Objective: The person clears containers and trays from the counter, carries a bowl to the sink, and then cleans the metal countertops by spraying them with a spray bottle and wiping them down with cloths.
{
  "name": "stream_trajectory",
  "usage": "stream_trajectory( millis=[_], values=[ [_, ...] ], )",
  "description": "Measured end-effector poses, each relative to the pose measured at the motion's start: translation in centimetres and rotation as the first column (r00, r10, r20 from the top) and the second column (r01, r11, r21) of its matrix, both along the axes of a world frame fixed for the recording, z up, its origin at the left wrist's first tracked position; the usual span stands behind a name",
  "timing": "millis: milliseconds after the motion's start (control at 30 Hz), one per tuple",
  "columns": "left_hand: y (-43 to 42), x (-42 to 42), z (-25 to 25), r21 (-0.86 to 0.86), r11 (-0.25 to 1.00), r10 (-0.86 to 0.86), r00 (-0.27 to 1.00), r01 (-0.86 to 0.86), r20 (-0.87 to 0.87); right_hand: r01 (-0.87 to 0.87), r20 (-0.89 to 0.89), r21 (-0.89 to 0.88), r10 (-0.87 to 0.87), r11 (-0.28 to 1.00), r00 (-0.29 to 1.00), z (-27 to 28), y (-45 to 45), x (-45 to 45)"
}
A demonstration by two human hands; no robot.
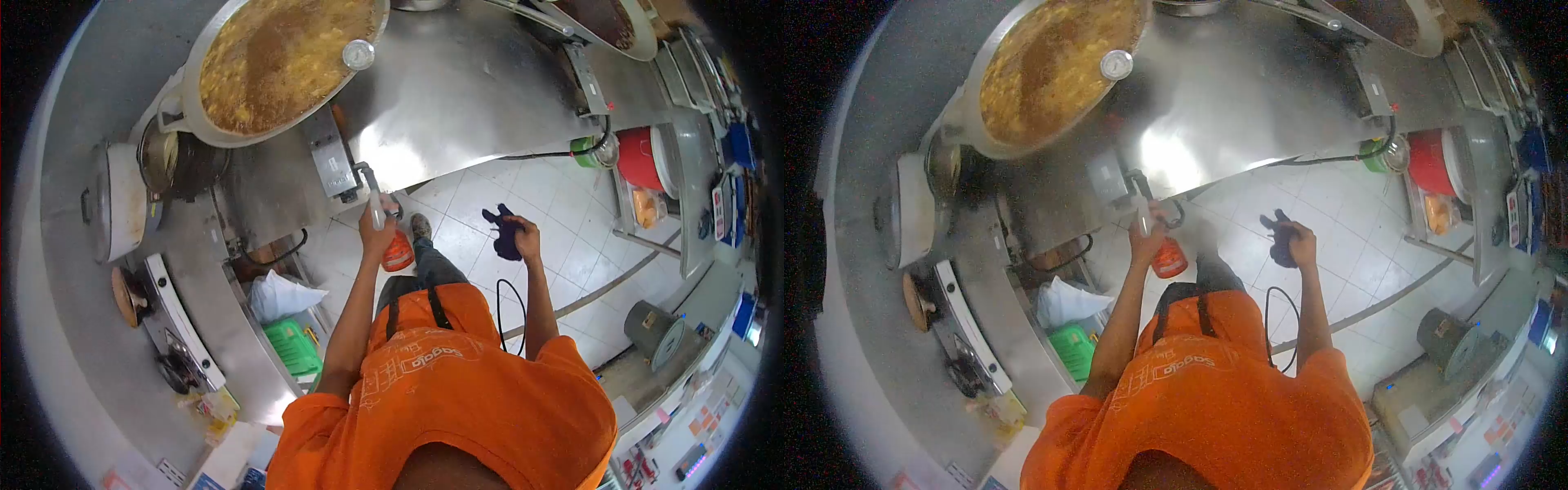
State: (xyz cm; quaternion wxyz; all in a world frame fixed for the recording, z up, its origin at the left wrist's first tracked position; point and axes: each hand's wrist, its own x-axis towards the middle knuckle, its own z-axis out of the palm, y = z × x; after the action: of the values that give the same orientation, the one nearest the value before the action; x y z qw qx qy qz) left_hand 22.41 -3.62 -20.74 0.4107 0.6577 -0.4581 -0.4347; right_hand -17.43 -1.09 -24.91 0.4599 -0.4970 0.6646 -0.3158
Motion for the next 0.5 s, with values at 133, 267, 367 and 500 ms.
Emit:
stream_trajectory(
  millis=[133,267,367,500],
  values=[
    [0.7,-0.8,0.9,-0.236,0.964,0.188,0.943,-0.124,0.274,-0.055,-0.111,0.132,0.07,0.99,0.991,-2.6,4.1,-3.5],
    [2.8,-0.6,-1.1,0.099,0.958,0.281,0.953,-0.271,-0.116,-0.034,0.394,0.26,-0.073,0.965,0.916,-1.8,8.2,-5.7],
    [3.9,-0.4,-3.5,0.124,0.929,0.338,0.936,-0.348,0.097,-0.064,0.357,0.421,-0.1,0.905,0.929,-5.1,11.9,-10.7],
    [3.7,-1.6,-2.7,-0.419,0.829,0.553,0.659,-0.371,0.51,-0.093,0.399,0.344,-0.056,0.934,0.915,-5.5,15.6,-15.5]
  ],
)
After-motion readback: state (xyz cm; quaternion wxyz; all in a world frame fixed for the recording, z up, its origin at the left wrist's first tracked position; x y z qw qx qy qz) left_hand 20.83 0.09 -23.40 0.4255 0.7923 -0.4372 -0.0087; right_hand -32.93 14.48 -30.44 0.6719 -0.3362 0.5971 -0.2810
